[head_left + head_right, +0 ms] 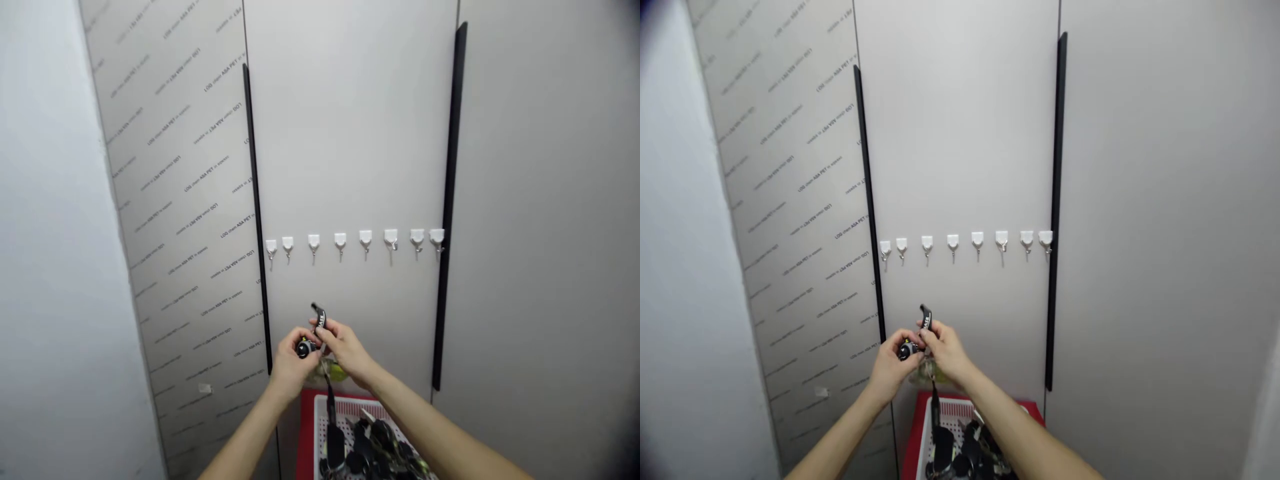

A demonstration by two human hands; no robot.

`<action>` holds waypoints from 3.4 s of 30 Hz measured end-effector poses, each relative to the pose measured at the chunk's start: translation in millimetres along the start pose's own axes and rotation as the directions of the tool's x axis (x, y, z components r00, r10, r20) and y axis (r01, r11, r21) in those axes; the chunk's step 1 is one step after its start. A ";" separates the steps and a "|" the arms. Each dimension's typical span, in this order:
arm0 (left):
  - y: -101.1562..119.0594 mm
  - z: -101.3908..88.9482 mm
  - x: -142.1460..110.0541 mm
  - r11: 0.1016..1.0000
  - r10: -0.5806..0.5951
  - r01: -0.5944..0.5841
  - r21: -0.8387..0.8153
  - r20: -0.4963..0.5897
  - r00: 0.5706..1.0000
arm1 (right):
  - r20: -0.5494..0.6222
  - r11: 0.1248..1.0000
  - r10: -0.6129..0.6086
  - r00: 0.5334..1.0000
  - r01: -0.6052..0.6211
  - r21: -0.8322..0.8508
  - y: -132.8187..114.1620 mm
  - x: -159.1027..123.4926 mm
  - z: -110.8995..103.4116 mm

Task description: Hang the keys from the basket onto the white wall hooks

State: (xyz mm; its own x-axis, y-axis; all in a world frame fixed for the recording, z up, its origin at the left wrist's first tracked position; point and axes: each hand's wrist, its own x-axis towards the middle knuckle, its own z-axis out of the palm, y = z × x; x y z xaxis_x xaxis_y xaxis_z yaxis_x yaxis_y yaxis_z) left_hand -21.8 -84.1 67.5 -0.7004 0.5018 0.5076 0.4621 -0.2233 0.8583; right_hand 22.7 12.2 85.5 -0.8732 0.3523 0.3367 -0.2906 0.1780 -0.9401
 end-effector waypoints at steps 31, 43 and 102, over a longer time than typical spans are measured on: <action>-17.6 -48.8 95.6 0.985 -0.165 0.158 -0.064 -0.127 0.978 | 0.036 0.337 -0.224 0.974 0.112 -0.935 -50.4 119.9 70.4; -25.3 -53.2 58.2 0.856 0.152 0.096 0.508 -0.424 0.893 | 0.161 0.432 -0.080 0.984 0.180 -0.884 8.2 46.9 -0.4; -90.9 26.7 -26.2 0.911 -0.408 0.390 0.135 0.147 0.901 | 0.143 0.951 0.306 0.941 -0.310 0.006 100.9 -64.0 -44.5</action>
State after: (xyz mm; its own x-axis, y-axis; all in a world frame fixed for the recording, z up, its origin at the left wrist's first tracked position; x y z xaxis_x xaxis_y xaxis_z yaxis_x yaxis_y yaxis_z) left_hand -31.0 -54.7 -25.9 -0.7395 0.6663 0.0960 0.2206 0.1051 0.9697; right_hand 66.7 48.5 -28.5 -0.9668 0.2547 0.0219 -0.0082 0.0547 -0.9985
